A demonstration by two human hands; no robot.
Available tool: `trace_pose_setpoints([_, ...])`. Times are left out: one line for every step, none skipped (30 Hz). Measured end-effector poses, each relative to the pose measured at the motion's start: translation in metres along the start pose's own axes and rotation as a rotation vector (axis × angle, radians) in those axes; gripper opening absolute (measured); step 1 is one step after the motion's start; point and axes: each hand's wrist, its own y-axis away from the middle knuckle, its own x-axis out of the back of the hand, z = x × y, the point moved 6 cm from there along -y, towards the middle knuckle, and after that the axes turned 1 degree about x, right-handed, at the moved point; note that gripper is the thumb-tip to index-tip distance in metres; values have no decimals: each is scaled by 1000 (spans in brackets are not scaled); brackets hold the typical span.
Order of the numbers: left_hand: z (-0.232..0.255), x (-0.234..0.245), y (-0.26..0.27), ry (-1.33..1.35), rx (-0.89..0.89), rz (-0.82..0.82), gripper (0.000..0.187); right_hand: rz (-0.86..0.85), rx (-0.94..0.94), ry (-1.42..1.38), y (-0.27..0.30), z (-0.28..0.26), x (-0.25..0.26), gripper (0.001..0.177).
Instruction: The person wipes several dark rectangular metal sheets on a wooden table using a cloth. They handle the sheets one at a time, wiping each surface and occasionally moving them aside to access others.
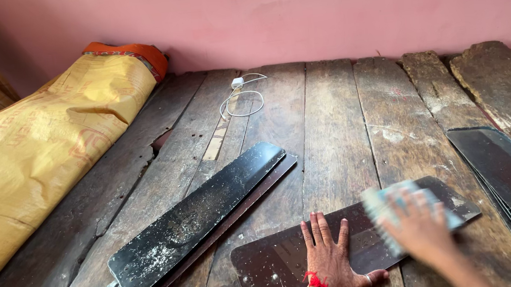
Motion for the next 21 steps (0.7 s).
trace_pose_setpoints([2, 7, 1, -65, -53, 156, 134, 32, 78, 1, 6, -18, -2, 75])
trace_pose_setpoints([4, 12, 2, -130, -105, 313, 134, 63, 157, 3, 9, -28, -4, 75])
trace_pose_setpoints([2, 8, 2, -144, -108, 320, 135, 118, 183, -9, 9, -31, -4, 77])
trace_pose_setpoints([1, 4, 3, -159, -111, 327, 135, 173, 209, -22, 8, -30, -5, 79])
trace_pose_setpoints([0, 0, 4, -171, -116, 330, 135, 224, 234, -35, 5, -23, -6, 82])
trace_pose_setpoints([-1, -3, 7, -175, -116, 328, 135, 183, 169, -48, -1, -6, -12, 80])
trace_pose_setpoints([-1, -5, 6, -178, -123, 336, 134, 151, 95, -58, -12, 18, -12, 79])
trace_pose_setpoints([-1, -7, 1, -182, -130, 344, 133, 119, 22, -69, -22, 39, -13, 77])
trace_pose_setpoints([-1, -8, 1, -190, -138, 364, 133, 65, -63, -113, -30, 56, -18, 78])
trace_pose_setpoints([0, -9, 0, -198, -145, 383, 132, 11, -147, -158, -36, 71, -21, 78])
trace_pose_setpoints([0, -8, -1, -208, -154, 403, 132, -42, -233, -204, -40, 80, -25, 78])
trace_pose_setpoints([-1, -8, -3, -218, -159, 407, 132, -12, -229, -177, -44, 79, -24, 77])
trace_pose_setpoints([0, -8, -3, -226, -166, 410, 133, 16, -228, -149, -44, 72, -24, 75])
trace_pose_setpoints([1, -9, -2, -234, -173, 414, 133, 44, -227, -121, -39, 63, -26, 74])
trace_pose_setpoints([1, -10, -1, -254, -166, 409, 134, 61, -158, -84, -35, 47, -28, 76])
trace_pose_setpoints([2, -11, 0, -274, -160, 404, 135, 78, -90, -47, -30, 27, -30, 78])
trace_pose_setpoints([2, -12, 1, -296, -158, 399, 136, 95, -24, -12, -22, 9, -33, 81])
trace_pose_setpoints([3, -12, 1, -295, -164, 394, 136, 322, 93, -59, -8, -7, -24, 80])
trace_pose_setpoints([2, -12, 0, -299, -172, 390, 136, 554, 208, -110, 7, -21, -15, 79])
trace_pose_setpoints([0, -12, -1, -304, -180, 387, 136, 787, 320, -161, 21, -28, -5, 79])
trace_pose_setpoints([0, -13, -2, -300, -179, 382, 136, 659, 316, -138, 18, -25, -12, 79])
